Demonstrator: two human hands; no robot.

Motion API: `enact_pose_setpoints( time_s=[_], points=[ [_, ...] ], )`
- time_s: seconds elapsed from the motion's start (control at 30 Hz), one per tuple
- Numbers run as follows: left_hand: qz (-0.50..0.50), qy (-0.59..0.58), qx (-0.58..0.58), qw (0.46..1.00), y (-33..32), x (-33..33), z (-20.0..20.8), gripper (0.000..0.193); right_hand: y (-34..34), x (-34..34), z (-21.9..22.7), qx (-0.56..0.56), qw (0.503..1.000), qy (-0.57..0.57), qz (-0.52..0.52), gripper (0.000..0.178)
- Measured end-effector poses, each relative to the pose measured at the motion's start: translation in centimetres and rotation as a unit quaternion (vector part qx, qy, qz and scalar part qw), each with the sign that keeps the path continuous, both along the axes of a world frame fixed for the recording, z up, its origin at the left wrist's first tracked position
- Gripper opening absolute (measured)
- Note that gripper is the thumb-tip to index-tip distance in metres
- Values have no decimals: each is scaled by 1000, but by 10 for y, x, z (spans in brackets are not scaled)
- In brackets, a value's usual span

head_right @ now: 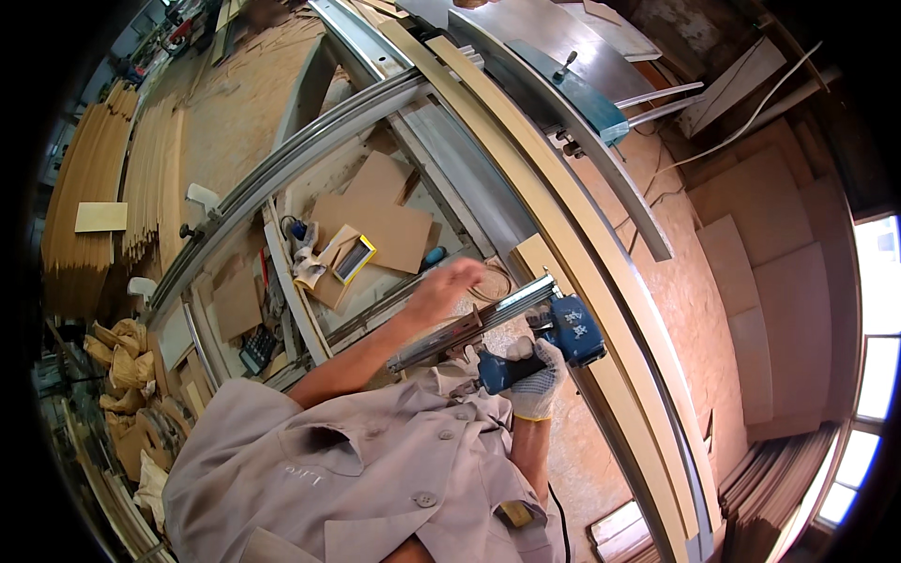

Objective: The person uses a nail gun to fasten thin wooden strips onto a curved metal frame. They repeatedly pick up strips, align them along the frame, and drive nails to secure them in place.

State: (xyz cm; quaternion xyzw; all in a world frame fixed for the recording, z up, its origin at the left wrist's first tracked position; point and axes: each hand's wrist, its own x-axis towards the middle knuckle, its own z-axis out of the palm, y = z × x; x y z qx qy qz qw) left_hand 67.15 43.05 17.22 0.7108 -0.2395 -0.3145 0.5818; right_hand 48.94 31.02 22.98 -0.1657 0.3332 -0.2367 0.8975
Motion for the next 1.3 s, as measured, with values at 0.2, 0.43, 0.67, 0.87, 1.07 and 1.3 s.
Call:
enact_pose_setpoints(
  time_s=[0.2,0.43,0.67,0.87,1.07,1.3],
  points=[
    [85,182,-64,978,122,-13,-46,53,-15,-10,-13,23,996,-88,-25,46],
    [152,363,-170,904,91,-28,-30,62,-9,-3,-19,36,993,-106,-27,34],
    [214,341,-124,907,100,-25,-34,51,4,3,-12,32,997,-70,15,36],
    [116,213,-110,964,43,-43,-41,44,41,-2,-16,85,986,-115,85,33],
    [129,299,-138,935,40,-40,-21,42,40,-21,-27,88,988,-122,45,28],
    [3,255,-116,960,-18,-94,-37,28,8,-103,-26,-11,999,-7,-45,18]
  ],
)
